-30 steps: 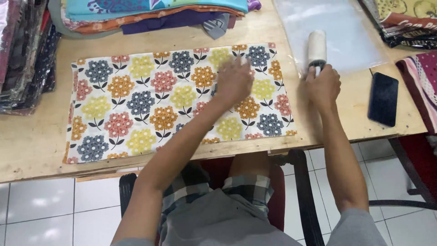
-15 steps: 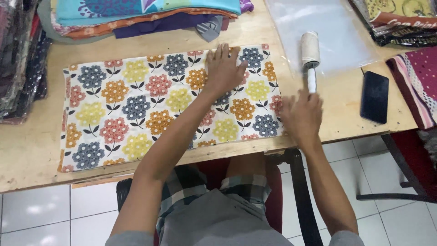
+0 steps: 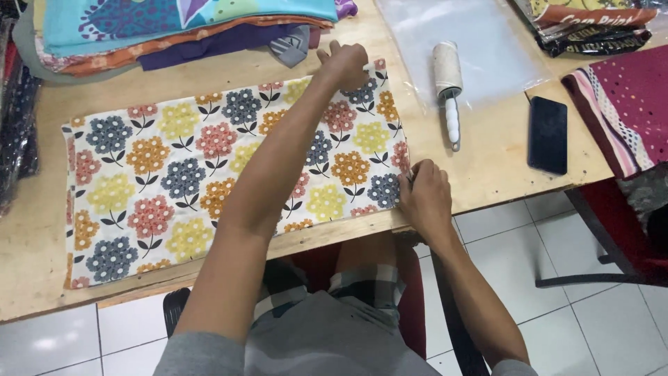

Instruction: Using a lint roller to remove debris from a patterned piece of fabric, including folding the fabric to clean all sides.

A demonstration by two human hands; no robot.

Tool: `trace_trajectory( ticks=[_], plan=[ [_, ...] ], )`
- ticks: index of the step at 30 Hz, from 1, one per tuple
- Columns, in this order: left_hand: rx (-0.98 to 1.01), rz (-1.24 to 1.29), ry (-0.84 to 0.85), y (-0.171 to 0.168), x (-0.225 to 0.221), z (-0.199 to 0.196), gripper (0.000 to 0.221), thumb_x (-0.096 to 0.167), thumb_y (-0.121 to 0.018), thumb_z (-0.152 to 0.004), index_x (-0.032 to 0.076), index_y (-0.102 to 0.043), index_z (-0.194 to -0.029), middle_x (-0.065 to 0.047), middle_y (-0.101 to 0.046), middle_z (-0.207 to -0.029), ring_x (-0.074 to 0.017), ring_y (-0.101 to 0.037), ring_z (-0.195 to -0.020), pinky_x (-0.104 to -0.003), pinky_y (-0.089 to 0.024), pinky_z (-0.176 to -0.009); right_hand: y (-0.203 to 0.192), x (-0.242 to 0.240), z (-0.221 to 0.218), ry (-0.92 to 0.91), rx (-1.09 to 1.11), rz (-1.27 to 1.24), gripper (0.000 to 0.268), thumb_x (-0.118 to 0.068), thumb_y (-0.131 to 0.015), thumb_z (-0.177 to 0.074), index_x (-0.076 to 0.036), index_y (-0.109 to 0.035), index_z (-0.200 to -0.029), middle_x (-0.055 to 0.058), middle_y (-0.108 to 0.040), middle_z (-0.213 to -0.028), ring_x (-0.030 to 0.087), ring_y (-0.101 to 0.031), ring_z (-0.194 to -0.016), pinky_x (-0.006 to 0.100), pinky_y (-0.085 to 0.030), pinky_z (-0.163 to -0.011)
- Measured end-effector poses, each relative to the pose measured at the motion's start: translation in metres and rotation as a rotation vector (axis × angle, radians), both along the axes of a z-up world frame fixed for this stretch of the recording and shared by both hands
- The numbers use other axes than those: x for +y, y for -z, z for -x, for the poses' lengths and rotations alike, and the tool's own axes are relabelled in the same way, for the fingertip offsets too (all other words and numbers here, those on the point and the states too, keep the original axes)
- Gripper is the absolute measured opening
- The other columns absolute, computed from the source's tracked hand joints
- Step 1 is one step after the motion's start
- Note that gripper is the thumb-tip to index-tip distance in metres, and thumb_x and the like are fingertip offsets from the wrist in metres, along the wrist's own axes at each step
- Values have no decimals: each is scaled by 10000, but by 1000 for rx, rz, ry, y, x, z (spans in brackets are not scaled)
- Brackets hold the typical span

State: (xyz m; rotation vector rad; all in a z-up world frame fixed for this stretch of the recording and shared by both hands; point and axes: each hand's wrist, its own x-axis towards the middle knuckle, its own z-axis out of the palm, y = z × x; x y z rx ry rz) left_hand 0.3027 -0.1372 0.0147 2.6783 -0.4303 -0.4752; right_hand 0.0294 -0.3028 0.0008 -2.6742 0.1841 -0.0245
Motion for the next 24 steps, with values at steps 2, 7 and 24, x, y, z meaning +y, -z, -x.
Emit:
trace_trajectory(
  ticks=[2, 7, 24],
  plan=[
    [-24, 33, 16, -9, 9, 4, 179, 179, -613, -991, 52, -608, -1116, -279, -544, -1335, -529, -201, -1430, -765, -126, -1135, -15, 5, -2, 32, 75, -53, 360, -289, -596, -1015, -28, -504, -1246, 211, -634, -1145, 395, -554, -1067, 533, -465, -843],
    [-148, 229, 61, -21, 30, 14, 133, 3, -624, -949, 83, -663, -1048, -85, -695, -1006, -243, -661, -868, -358, -555, -702, -17, -4, -6, 20, 166, -83, 449, -345, -630, -995, -10, -546, -1282, 215, -724, -1105, 419, -674, -1006, 539, -509, -782],
    [-583, 766, -102, -55, 68, 10, 202, 74, -540, -1021, 88, -584, -1218, -123, -580, -1232, -299, -581, -1103, -430, -441, -960, -114, 9, -14, 13, -78, -659, 754, -404, -666, -946, 92, -444, -1470, 210, -475, -1551, 222, -430, -1465, 314, -398, -1117]
  ],
)
